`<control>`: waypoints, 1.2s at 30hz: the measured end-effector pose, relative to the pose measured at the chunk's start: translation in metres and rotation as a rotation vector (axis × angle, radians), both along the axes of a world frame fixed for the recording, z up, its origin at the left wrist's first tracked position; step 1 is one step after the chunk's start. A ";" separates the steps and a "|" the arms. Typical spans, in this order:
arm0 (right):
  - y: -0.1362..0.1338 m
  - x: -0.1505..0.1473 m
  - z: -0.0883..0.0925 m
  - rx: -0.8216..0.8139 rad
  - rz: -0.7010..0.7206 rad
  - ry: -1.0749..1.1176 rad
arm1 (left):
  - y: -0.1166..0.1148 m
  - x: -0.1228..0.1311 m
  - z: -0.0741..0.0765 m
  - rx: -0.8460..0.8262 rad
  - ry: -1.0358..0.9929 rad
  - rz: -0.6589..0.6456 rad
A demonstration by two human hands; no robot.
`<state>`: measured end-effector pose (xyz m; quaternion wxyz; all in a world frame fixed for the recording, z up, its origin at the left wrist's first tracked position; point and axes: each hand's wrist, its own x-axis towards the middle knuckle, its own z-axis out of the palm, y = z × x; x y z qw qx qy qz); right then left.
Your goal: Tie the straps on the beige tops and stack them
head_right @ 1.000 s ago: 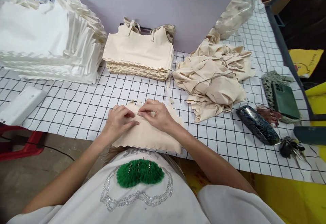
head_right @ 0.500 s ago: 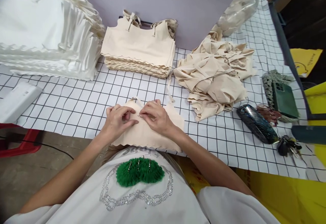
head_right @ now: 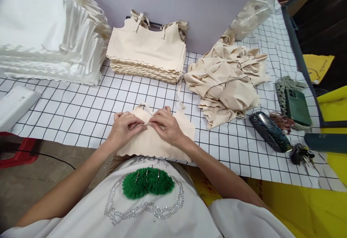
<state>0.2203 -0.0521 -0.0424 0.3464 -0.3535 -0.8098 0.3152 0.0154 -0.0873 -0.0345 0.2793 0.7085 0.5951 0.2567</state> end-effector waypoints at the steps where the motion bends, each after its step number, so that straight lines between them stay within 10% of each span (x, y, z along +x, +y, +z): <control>1: 0.000 -0.001 0.001 0.003 -0.005 0.011 | -0.001 0.000 -0.002 0.019 -0.010 0.004; 36: 0.003 -0.008 0.003 0.066 0.073 -0.002 | -0.007 0.003 -0.008 0.226 -0.063 -0.036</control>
